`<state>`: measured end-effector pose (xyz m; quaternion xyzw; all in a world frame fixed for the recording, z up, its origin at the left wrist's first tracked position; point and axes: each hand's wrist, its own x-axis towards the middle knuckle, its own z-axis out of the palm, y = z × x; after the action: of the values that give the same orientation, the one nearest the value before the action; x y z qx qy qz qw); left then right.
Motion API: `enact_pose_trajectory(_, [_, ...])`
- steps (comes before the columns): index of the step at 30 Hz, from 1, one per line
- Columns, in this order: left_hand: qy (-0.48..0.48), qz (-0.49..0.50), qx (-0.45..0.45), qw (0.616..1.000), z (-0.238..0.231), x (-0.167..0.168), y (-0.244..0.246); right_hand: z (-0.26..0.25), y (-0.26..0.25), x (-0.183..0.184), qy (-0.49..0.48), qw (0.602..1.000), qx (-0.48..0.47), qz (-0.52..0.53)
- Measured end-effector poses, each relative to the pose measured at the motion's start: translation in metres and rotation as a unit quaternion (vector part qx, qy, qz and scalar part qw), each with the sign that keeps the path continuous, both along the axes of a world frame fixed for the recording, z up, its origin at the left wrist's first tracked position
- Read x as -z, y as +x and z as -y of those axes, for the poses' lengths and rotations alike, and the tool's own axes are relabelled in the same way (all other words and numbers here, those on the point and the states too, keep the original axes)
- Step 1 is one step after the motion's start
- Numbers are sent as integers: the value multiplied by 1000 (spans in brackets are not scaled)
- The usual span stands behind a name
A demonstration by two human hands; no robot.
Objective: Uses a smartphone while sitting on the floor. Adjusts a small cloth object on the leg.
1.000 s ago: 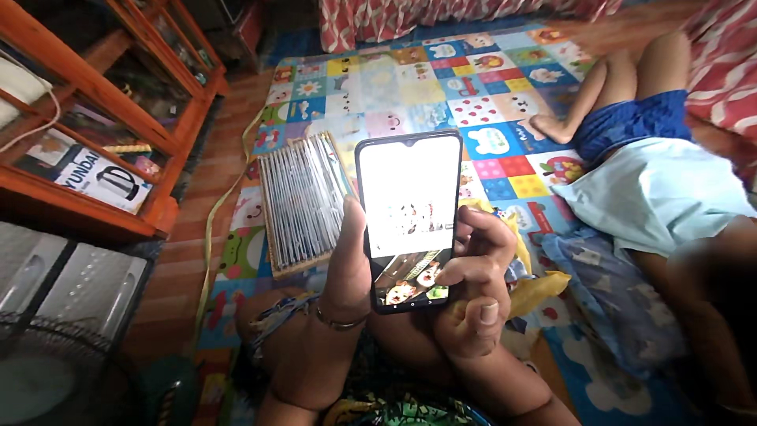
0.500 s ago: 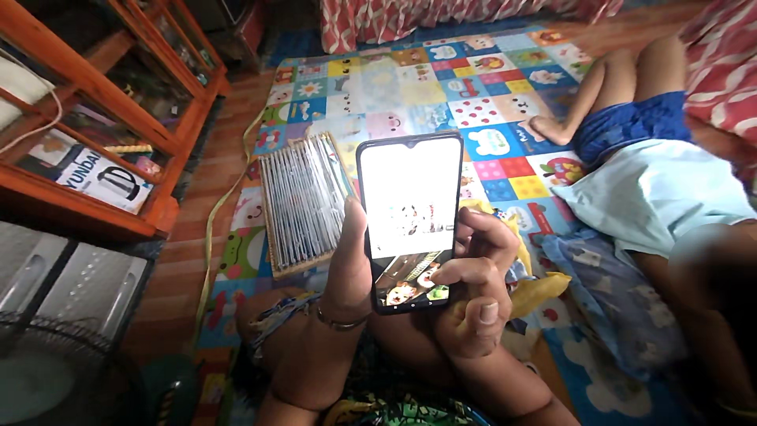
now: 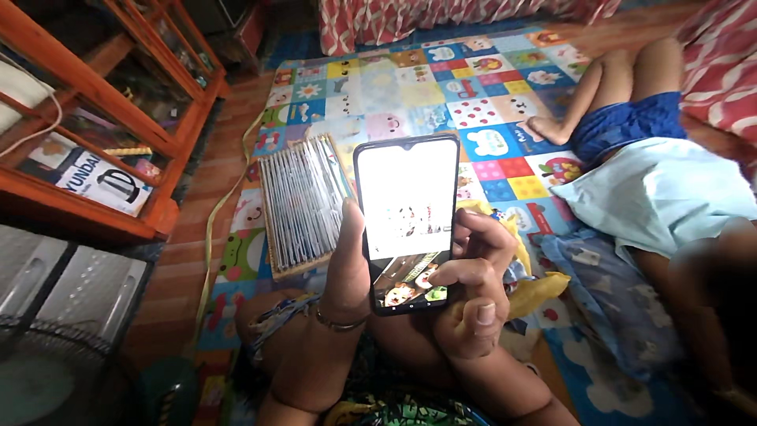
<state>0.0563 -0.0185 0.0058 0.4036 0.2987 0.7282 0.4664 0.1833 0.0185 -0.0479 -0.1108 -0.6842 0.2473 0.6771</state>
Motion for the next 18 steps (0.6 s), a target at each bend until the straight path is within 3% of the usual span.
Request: enact_pose_trajectory(18, [-12, -30, -25, 999, 1, -2, 1, 0, 1, 0, 2, 1000, 9, 9])
